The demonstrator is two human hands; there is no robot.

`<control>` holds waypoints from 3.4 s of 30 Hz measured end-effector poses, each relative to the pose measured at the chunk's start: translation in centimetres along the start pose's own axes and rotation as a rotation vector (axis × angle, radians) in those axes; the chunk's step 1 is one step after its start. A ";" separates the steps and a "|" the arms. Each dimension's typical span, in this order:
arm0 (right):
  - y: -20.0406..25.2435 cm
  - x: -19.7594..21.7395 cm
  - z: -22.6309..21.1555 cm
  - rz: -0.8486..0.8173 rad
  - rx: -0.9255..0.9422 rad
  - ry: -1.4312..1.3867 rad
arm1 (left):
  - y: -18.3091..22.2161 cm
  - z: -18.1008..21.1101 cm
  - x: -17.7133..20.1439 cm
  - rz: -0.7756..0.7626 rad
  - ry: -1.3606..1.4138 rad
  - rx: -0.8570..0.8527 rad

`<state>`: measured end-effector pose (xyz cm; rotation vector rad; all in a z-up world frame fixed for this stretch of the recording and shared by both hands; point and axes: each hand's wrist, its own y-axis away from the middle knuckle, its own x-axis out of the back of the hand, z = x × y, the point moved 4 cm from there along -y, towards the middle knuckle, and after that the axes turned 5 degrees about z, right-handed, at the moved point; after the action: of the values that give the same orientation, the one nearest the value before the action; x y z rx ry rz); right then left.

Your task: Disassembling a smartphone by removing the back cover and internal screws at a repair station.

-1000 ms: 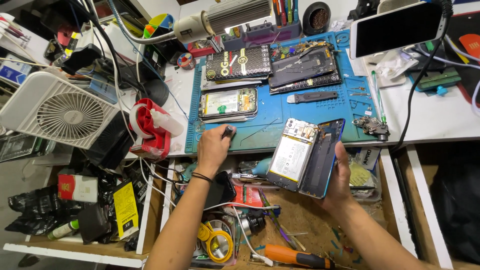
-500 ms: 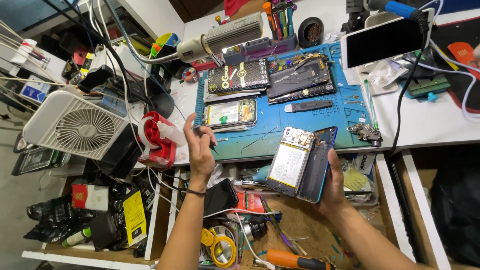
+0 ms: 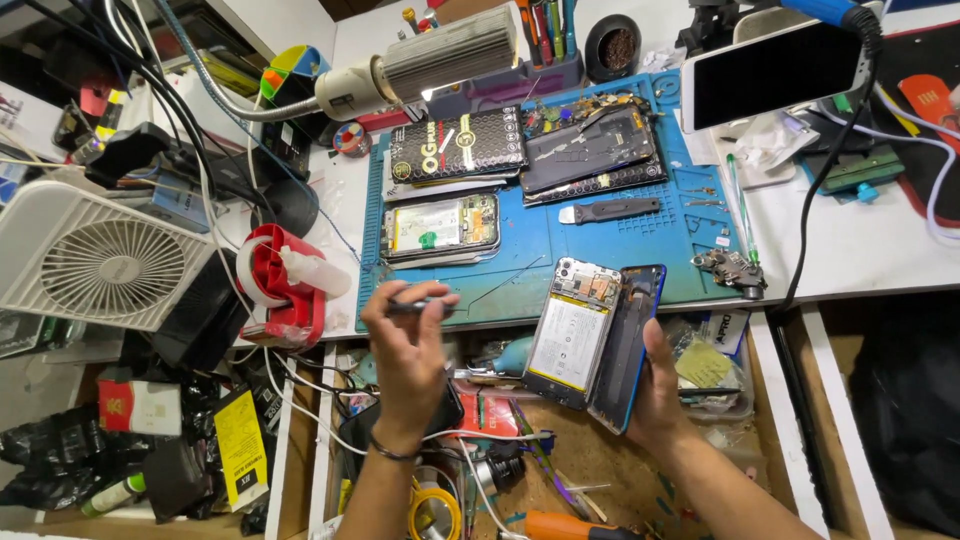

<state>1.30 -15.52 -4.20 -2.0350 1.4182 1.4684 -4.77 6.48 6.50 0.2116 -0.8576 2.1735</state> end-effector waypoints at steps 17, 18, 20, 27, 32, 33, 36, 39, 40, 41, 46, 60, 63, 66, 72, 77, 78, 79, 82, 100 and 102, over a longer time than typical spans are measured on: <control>1.8 -4.5 -2.0 0.306 -0.160 0.154 | 1.2 1.2 -7.8 -0.191 0.267 -0.391; 1.6 -4.5 -2.1 0.305 -0.158 0.155 | 1.1 1.2 -7.8 -0.189 0.269 -0.393; 1.6 -4.4 -1.9 0.269 -0.175 0.118 | 1.2 1.2 -7.9 -0.195 0.283 -0.401; 1.8 -4.8 -2.2 0.297 -0.196 0.107 | 1.4 1.3 -8.2 -0.186 0.271 -0.396; 2.6 -5.8 -2.7 0.364 -0.200 0.139 | 0.8 1.8 -8.6 -0.197 0.002 -0.437; 2.7 -5.7 -2.5 0.360 -0.202 0.142 | 0.6 2.2 -8.6 -0.193 -0.001 -0.437; 3.0 -5.8 -2.5 0.342 -0.175 0.142 | -0.1 3.1 -8.8 -0.315 -0.009 -0.348; 3.4 -6.3 -2.4 0.333 -0.188 0.091 | -0.5 4.3 -8.6 -0.448 0.020 -0.344; 3.5 -6.4 -2.3 0.324 -0.172 0.090 | -0.6 4.5 -8.5 -0.491 0.011 -0.322; 3.7 -6.4 -2.3 0.317 -0.157 0.090 | -0.6 4.7 -8.4 -0.534 0.003 -0.298; 3.1 -4.0 -1.1 0.103 -0.019 0.152 | -1.0 5.3 -8.7 -0.591 -0.019 -0.278; 3.9 -6.0 -1.8 0.402 -0.132 0.150 | -3.2 4.5 -8.0 -0.487 -0.244 -0.333; 3.3 -4.5 -1.1 0.219 -0.063 0.177 | -2.7 5.8 -8.3 -0.749 0.030 -0.338; 3.5 -5.7 -1.7 0.349 -0.076 0.163 | -3.4 4.6 -8.8 -0.582 -0.124 -0.376; 4.2 -7.2 -2.5 0.412 -0.113 0.145 | -2.9 5.5 -8.9 -0.749 0.099 -0.265; 4.0 -7.8 -2.5 0.392 -0.114 0.142 | -3.1 2.8 -9.2 -0.297 -0.275 -0.498; 4.0 -8.0 -2.4 0.382 -0.109 0.145 | -3.2 3.5 -8.4 -0.288 -0.278 -0.505; 4.1 -7.9 -2.4 0.391 -0.107 0.129 | -2.9 3.9 -8.4 -0.497 -0.077 -0.392; 4.6 -7.4 -2.1 0.417 -0.135 0.129 | -2.4 3.9 -8.4 -0.596 -0.019 -0.320; 4.4 -7.5 -2.2 0.403 -0.179 0.123 | -2.8 4.5 -8.1 -0.541 -0.063 -0.365; 3.7 -7.1 -2.2 0.391 -0.161 0.126 | -3.4 4.8 -8.2 -0.537 -0.043 -0.396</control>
<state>-0.50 -14.94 3.88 -2.0577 1.8906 1.6754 2.69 0.10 8.55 0.2552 -1.0904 1.4777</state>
